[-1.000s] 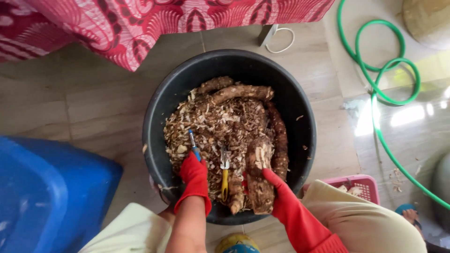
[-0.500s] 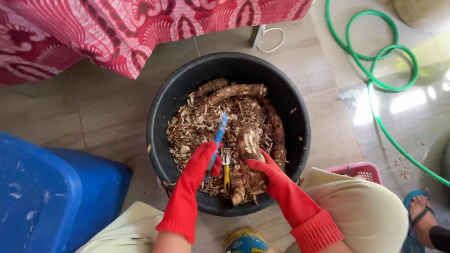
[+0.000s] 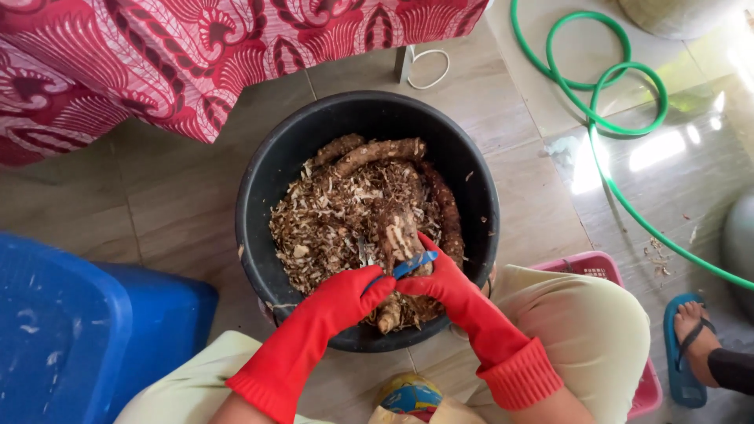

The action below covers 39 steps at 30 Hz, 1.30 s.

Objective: Peeling the outer skin off cassava roots using a handheld peeler over a collection tub.

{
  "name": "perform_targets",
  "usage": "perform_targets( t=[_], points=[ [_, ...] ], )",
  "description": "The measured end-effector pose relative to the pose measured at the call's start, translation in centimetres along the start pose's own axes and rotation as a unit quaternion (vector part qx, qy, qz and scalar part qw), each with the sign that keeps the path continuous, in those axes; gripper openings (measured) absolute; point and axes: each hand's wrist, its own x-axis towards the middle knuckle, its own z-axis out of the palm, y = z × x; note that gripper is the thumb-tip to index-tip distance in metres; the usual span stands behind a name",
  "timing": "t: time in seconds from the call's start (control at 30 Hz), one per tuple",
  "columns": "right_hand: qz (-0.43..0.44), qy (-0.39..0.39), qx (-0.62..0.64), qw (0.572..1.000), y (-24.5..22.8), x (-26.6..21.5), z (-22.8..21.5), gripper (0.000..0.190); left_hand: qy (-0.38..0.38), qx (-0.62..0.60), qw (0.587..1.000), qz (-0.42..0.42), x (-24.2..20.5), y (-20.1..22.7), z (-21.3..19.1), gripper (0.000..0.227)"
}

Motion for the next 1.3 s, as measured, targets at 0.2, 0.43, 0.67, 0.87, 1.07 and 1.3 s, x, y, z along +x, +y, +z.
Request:
perform_targets(
  t=[0.2,0.43,0.67,0.87,1.07,1.3],
  points=[
    [0.016,-0.028,-0.015,0.999,-0.6,-1.5,0.0,0.128,0.08,0.032,0.989,-0.12,3.5,-0.3,-4.7,0.072],
    [0.008,-0.019,-0.036,0.999,2.9,1.9,-1.5,0.129,0.017,0.016,0.996,-0.085,-0.7,1.8,-1.5,0.06],
    [-0.004,-0.027,-0.174,0.984,2.9,1.3,-1.6,0.133,0.059,0.126,0.986,-0.096,3.6,0.6,-2.7,0.064],
    [0.019,-0.01,-0.235,0.972,1.6,2.3,-1.6,0.133,0.052,0.064,0.985,-0.15,2.5,0.0,-2.0,0.072],
    [0.048,0.014,-0.269,0.962,0.8,1.1,-0.6,0.122,0.04,0.125,0.984,-0.117,2.7,-1.7,0.5,0.07],
    [0.056,-0.019,-0.326,0.944,0.6,1.0,-0.4,0.13,0.079,0.044,0.973,-0.212,3.7,-1.7,-2.8,0.092]
  ],
)
